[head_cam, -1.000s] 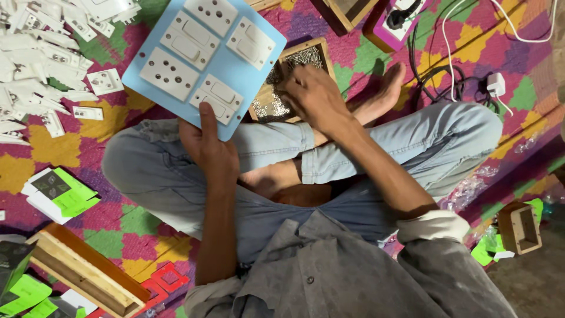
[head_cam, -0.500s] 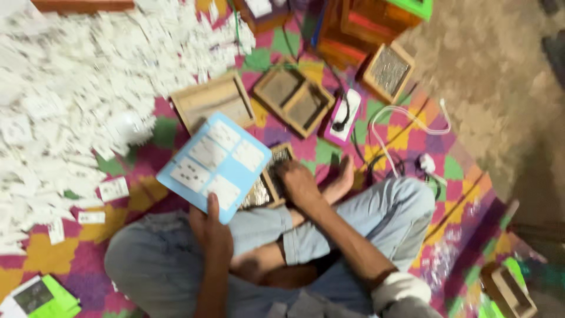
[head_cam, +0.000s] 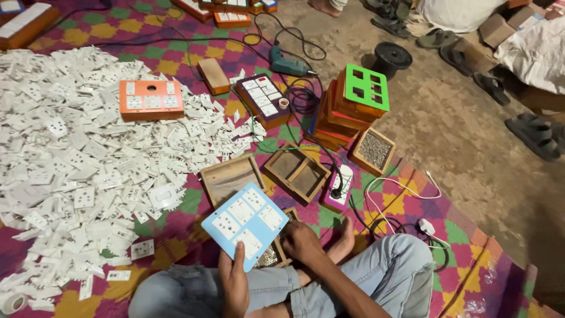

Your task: The person sits on a mat and assembles electrical switch plates by inserting small metal fasteners into pre-drilled holes. They handle beige, blue, and green switch plates, picking fasteners from a wooden box and securing them into the plates one at a time.

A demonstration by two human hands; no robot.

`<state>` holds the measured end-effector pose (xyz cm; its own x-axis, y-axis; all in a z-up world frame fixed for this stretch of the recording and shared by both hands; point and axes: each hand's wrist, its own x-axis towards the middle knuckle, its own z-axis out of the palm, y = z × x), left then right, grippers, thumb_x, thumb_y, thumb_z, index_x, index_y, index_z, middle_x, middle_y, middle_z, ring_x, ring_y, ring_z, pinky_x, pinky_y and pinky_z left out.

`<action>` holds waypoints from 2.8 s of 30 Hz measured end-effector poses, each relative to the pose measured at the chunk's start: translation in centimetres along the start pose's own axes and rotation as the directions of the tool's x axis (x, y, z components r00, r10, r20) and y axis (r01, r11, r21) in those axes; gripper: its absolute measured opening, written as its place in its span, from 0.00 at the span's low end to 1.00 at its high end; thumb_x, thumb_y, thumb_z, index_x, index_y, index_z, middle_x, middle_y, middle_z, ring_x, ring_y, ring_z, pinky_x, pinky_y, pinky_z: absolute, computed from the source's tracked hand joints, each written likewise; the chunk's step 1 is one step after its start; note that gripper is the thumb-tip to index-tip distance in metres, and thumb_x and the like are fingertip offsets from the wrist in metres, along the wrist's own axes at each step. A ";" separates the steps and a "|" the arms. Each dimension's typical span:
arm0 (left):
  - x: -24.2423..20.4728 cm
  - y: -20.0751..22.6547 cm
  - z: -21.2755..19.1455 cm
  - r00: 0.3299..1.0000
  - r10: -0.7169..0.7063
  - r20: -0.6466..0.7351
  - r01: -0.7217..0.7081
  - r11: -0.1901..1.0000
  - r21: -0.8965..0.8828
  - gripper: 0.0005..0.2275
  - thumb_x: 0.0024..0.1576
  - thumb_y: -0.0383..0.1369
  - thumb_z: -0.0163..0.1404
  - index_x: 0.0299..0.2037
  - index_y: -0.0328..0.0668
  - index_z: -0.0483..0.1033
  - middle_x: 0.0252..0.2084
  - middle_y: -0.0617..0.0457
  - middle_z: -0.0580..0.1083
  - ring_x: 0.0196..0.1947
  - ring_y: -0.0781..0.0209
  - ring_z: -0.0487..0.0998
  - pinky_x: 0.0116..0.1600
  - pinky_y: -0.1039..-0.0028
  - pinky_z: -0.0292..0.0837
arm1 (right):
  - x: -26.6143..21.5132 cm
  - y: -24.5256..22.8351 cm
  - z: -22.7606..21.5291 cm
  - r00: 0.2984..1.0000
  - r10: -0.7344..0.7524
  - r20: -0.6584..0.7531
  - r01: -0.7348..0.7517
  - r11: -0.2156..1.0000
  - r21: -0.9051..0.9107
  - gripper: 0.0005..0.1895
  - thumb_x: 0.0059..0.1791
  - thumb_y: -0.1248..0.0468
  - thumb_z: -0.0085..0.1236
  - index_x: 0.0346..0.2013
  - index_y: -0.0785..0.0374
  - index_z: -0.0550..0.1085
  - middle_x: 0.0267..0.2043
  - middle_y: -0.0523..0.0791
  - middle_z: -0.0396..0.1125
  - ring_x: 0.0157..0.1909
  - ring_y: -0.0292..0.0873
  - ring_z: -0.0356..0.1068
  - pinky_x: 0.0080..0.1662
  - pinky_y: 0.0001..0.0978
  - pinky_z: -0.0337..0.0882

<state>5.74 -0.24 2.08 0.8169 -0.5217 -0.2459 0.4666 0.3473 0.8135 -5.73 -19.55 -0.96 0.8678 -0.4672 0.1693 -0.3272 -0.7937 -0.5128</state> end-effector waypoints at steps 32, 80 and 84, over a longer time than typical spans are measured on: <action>-2.3 1.9 1.0 0.925 -0.262 0.276 0.193 0.949 0.251 0.20 0.67 0.37 0.45 0.64 0.30 0.66 0.55 0.47 0.75 0.54 0.63 0.74 0.58 0.70 0.71 | 0.0 -11.1 -10.6 0.984 0.154 -0.084 -0.082 0.829 0.553 0.08 0.48 0.72 0.68 0.41 0.63 0.81 0.40 0.43 0.71 0.45 0.39 0.69 0.48 0.31 0.70; -2.8 1.2 1.3 0.901 -0.010 0.433 -0.253 0.799 0.545 0.13 0.69 0.33 0.45 0.57 0.29 0.67 0.45 0.36 0.77 0.44 0.44 0.81 0.48 0.62 0.75 | 2.9 -11.3 -9.9 0.985 0.089 0.149 -0.138 0.923 0.360 0.10 0.38 0.73 0.74 0.32 0.58 0.84 0.34 0.42 0.72 0.35 0.39 0.70 0.37 0.32 0.67; -2.8 1.9 1.6 0.896 0.019 0.444 -0.293 0.776 0.559 0.14 0.69 0.32 0.45 0.60 0.30 0.66 0.47 0.34 0.77 0.46 0.38 0.81 0.48 0.59 0.75 | 2.6 -11.1 -9.3 0.993 0.064 0.103 -0.098 0.925 0.368 0.12 0.38 0.75 0.73 0.33 0.59 0.84 0.36 0.43 0.71 0.37 0.40 0.71 0.39 0.31 0.68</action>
<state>3.76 0.60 5.14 0.5900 -0.8069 0.0289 -0.0666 -0.0130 0.9977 -3.34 -15.57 12.97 0.8788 -0.4747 0.0485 -0.2500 -0.5446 -0.8005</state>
